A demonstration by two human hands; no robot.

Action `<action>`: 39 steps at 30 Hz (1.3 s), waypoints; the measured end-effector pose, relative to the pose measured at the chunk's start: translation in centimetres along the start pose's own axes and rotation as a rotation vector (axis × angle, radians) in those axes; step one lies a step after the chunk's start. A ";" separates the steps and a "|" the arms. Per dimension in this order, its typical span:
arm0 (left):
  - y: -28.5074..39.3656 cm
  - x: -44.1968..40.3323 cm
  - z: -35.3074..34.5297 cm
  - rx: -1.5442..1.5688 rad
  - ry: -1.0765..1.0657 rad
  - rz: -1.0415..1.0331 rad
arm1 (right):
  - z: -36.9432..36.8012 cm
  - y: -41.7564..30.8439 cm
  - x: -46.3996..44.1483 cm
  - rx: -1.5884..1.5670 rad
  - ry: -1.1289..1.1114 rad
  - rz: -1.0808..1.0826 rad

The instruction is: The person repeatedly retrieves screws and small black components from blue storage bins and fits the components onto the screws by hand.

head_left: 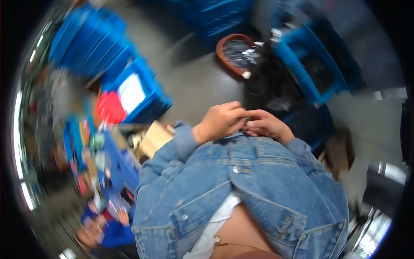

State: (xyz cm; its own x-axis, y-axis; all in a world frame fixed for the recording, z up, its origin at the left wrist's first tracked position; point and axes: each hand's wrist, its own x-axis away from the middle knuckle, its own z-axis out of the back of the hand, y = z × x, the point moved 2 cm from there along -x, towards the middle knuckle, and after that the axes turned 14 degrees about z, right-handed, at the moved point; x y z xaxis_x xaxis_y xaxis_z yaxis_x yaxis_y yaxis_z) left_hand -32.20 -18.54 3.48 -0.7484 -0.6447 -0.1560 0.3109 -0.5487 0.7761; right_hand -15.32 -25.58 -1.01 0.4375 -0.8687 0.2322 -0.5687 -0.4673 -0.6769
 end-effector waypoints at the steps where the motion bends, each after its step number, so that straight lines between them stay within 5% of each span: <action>1: 0.4 -1.6 -0.8 -0.014 -0.053 -0.015 | 1.3 -0.2 0.9 -0.011 0.029 0.023; 9: 5.5 -16.4 -10.0 -0.238 -0.453 -0.265 | 11.9 -6.2 7.9 -0.059 0.117 0.238; 12: 6.3 -23.7 -12.8 -0.264 -0.435 -0.457 | 15.8 -8.3 9.6 -0.067 0.206 0.267; 14: 5.3 -30.1 -14.6 -0.176 -0.474 -0.218 | 17.0 -10.8 11.0 -0.152 0.283 0.276; 19: -4.3 -44.5 -20.8 -0.862 -0.264 0.053 | 21.9 -14.8 14.2 -0.269 0.242 0.380; 21: -5.4 -46.0 -22.6 -0.918 -0.407 0.158 | 22.8 -16.5 15.5 -0.300 0.242 0.412; 25: -7.8 -46.6 -25.8 -1.005 -0.277 0.145 | 25.2 -21.3 18.4 -0.251 0.329 0.435; 29: -8.2 -47.2 -26.3 -1.012 -0.228 0.119 | 32.4 -29.2 20.8 0.557 0.778 0.482; 31: -7.5 -47.4 -25.9 -0.996 -0.248 0.079 | 40.0 -31.7 20.2 1.340 1.001 0.759; 33: -8.0 -47.4 -26.0 -1.002 -0.224 0.073 | 44.2 -34.3 19.5 1.717 1.135 0.345; 36: -7.3 -47.5 -26.2 -1.046 -0.184 0.029 | 48.2 -34.9 17.2 2.134 1.175 0.126; 39: -6.8 -46.9 -25.9 -1.004 -0.007 -0.162 | 49.8 -34.7 15.7 2.351 0.948 0.028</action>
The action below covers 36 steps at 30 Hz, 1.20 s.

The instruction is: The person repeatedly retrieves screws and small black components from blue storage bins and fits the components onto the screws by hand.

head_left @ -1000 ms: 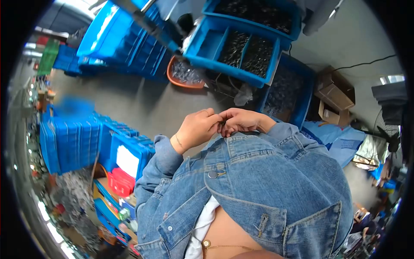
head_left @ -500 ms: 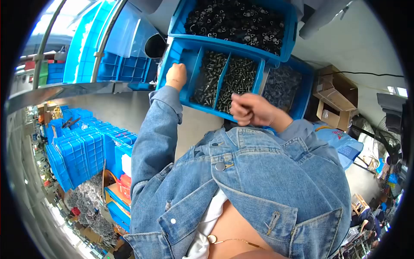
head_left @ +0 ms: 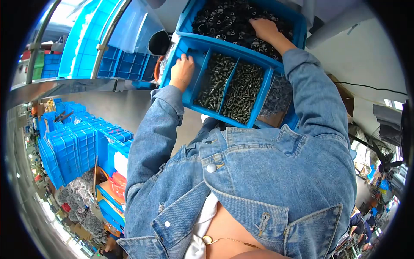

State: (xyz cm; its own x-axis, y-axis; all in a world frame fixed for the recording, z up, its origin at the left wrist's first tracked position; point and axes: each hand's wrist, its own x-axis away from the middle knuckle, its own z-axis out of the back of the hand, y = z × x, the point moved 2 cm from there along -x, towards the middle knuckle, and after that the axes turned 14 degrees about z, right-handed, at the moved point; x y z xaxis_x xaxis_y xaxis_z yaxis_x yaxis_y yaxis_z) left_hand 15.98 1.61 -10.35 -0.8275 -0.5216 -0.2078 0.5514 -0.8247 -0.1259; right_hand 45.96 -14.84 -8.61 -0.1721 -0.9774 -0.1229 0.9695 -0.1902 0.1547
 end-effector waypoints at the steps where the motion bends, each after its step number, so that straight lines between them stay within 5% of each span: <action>1: -0.1 0.2 -0.1 -0.028 -0.019 -0.052 | -0.4 0.0 -0.3 0.018 -0.049 0.005; 6: 0.2 0.5 -1.3 -0.054 -0.197 -0.142 | 0.4 0.2 -0.8 0.088 -0.222 0.022; 9: -0.5 -0.5 -1.0 0.034 -0.263 -0.107 | 2.2 0.3 -0.3 -0.046 -0.020 -0.160; 14: -2.2 -1.2 -1.6 0.266 -0.280 -0.016 | 3.8 0.0 2.8 -0.744 0.448 -0.328; 16: -2.5 -1.0 1.4 0.665 -0.176 0.114 | 4.6 -0.9 4.8 -0.858 0.492 -0.402; 18: -2.8 -0.8 4.1 1.120 -0.473 0.402 | 5.9 -1.4 6.1 -0.824 0.437 -0.487; 19: -2.7 -0.6 3.5 1.652 -0.617 0.552 | 7.3 -2.0 6.6 -0.738 0.479 -0.444; 22: -1.9 -1.3 4.2 1.995 -0.888 0.822 | 9.6 -2.7 6.9 -0.629 0.675 -0.365; 24: -0.1 -1.8 5.1 1.610 -0.858 0.598 | 8.5 -1.3 6.6 -0.760 0.915 -0.364; 25: 1.1 -2.1 5.5 1.418 -0.831 0.487 | 8.4 -1.5 7.2 -1.453 0.797 -0.589; 28: 4.6 -2.2 4.7 0.743 -0.631 0.104 | 8.7 -4.4 8.5 -2.471 0.610 -0.563; 32: 6.6 -1.6 3.9 0.299 -0.459 -0.145 | 8.2 -9.4 11.1 -2.905 0.481 -0.541; 36: 6.7 -2.0 4.0 0.198 -0.488 -0.269 | 8.4 -12.3 13.3 -2.797 0.529 -0.710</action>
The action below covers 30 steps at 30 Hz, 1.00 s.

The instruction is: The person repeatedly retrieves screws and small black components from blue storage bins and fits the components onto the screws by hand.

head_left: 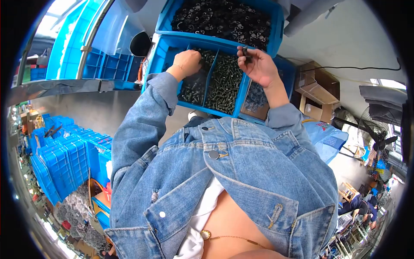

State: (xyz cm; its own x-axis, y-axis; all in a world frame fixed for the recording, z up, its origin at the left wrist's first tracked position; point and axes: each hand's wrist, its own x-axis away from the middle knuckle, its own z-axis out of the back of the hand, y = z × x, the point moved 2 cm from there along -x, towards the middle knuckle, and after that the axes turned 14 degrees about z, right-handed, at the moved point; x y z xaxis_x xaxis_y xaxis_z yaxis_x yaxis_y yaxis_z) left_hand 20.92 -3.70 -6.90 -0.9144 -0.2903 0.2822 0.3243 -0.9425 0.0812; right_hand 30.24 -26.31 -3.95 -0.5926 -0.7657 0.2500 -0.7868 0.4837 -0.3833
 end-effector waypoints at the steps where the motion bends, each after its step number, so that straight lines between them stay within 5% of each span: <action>1: 0.2 0.0 0.3 -0.009 -0.034 -0.003 | -0.1 0.3 0.6 0.028 0.028 0.016; 7: 1.4 -0.2 2.6 0.081 -0.135 -0.051 | -0.1 2.3 3.3 -0.092 0.050 -0.038; 12: 3.1 7.4 8.5 0.556 -0.169 -0.120 | 0.4 5.3 5.4 -0.200 0.107 -0.166; 14: 3.2 10.3 7.5 0.715 -0.040 -0.294 | 0.0 6.4 6.3 -0.199 0.133 -0.305; 18: 4.1 18.2 7.1 1.074 -0.101 -0.250 | -1.5 9.3 6.8 0.193 0.145 -0.508; 20: 4.3 21.1 4.6 1.326 -0.138 -0.115 | -2.0 10.8 6.1 0.177 -0.167 -0.729; 22: 4.9 24.5 2.8 1.603 -0.064 0.000 | -2.5 12.8 6.2 0.163 -0.101 -0.823; 30: 4.8 36.7 0.5 1.327 0.308 0.554 | -5.2 22.0 9.0 0.246 -0.233 -1.086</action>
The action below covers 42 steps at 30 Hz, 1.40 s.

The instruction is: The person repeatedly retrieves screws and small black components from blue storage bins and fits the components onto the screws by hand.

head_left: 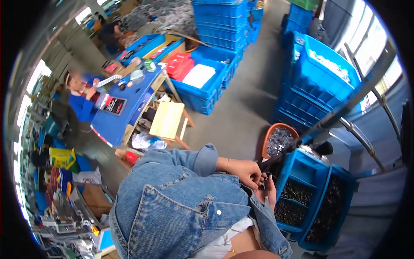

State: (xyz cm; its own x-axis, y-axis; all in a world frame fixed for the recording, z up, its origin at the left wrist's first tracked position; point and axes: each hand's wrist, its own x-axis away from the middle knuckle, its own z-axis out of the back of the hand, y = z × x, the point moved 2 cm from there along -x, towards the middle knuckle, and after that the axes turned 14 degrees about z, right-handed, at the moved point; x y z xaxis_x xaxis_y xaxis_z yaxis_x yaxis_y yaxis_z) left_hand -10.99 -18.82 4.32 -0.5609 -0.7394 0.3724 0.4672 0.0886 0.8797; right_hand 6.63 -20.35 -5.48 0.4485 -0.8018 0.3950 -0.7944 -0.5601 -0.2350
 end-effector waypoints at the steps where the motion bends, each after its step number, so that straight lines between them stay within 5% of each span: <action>1: -1.1 0.7 0.5 0.022 0.041 -0.077 | -0.2 1.1 -1.1 0.021 0.001 -0.054; 6: -4.3 6.2 4.7 -0.055 0.179 -0.026 | -3.7 6.7 -5.2 0.173 -0.138 -0.265; 8: -5.7 8.4 6.5 0.027 0.164 0.009 | -6.7 9.8 -6.3 0.186 0.026 -0.268; 14: -10.6 13.9 13.0 0.669 0.128 -0.066 | -12.9 16.9 -11.8 0.091 0.014 -0.265; 17: -12.8 17.1 16.7 0.280 0.349 0.133 | -15.9 19.6 -13.3 0.048 -0.093 -0.268; 21: -13.7 20.9 19.9 -0.052 0.529 0.060 | -16.8 24.2 -14.9 0.146 -0.047 -0.235; 36: -15.9 24.2 21.2 -0.672 0.674 0.135 | -21.8 32.4 -16.5 0.356 -0.048 -0.409; 38: -16.4 23.3 20.5 -0.684 0.656 0.165 | -19.5 32.1 -17.5 0.043 -0.236 -0.608; 40: -16.5 23.0 20.1 -0.685 0.696 0.169 | -19.9 32.3 -17.5 0.317 0.011 -0.499; 42: -16.6 22.8 20.0 -0.646 0.689 0.215 | -19.6 32.2 -17.9 0.289 -0.012 -0.507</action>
State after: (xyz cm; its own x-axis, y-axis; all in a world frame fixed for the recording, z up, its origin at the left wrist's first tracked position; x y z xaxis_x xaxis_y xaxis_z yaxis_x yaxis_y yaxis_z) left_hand -45.20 -23.85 4.12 0.0077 -0.9975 0.0702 0.9139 0.0355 0.4045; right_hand -34.99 -19.95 -2.74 0.7494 -0.4203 0.5117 -0.3362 -0.9072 -0.2528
